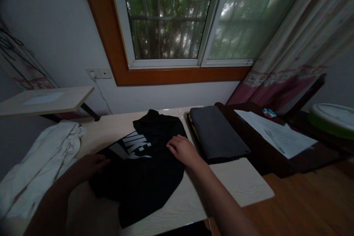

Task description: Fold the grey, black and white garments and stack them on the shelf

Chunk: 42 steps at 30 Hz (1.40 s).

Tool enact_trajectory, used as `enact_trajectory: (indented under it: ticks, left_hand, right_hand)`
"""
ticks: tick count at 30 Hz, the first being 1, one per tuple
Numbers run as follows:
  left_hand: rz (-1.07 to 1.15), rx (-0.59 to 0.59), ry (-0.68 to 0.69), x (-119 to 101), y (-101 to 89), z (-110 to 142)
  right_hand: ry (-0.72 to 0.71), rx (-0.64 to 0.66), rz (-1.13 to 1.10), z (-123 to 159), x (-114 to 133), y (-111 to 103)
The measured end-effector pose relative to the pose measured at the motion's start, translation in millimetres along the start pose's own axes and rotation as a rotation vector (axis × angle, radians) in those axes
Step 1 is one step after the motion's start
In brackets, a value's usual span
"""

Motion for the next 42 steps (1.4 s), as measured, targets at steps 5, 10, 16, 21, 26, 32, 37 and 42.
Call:
enact_trajectory:
  ticks: [5,10,16,21,26,32,37,42]
  left_hand:
    - [-0.147,-0.236,0.170,-28.4,-5.7,-19.0]
    - [-0.047,-0.298,0.331,-41.5,4.7,-62.2]
    - [-0.096,-0.602,0.406,-52.4,17.5,-94.6]
    - [-0.065,-0.577,0.357,-55.2,24.2,-100.0]
    - [-0.022,-0.401,0.323,-52.5,23.9,-90.7]
    - [0.059,-0.034,0.357,-48.6,28.6,-51.3]
    - [0.061,0.208,0.273,-8.3,14.6,-23.4]
    - [-0.029,0.202,0.091,41.9,-12.4,-12.4]
  right_hand:
    - [0.055,-0.048,0.054,-34.6,17.8,14.5]
    - [0.213,0.007,0.183,-69.8,35.3,35.8]
    - [0.350,0.002,0.154,-98.3,49.5,47.4]
    - [0.421,-0.188,-0.045,-94.5,21.5,38.0]
    - [0.616,-0.626,-0.358,-60.6,-34.8,5.0]
    - [0.451,-0.459,-0.265,-32.9,-66.8,2.3]
    - [0.351,-0.342,-0.148,-19.0,-64.5,28.2]
    - [0.275,-0.216,-0.325,-20.9,-44.3,44.4]
Point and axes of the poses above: each hand's wrist, its own z-axis away from the middle knuckle, its own y-axis out of the palm, x = y × z, the point moved 3 cm from there along -z, towards the middle knuckle, and after that the axes turned 6 degrees about z, right-handed, at the moved point
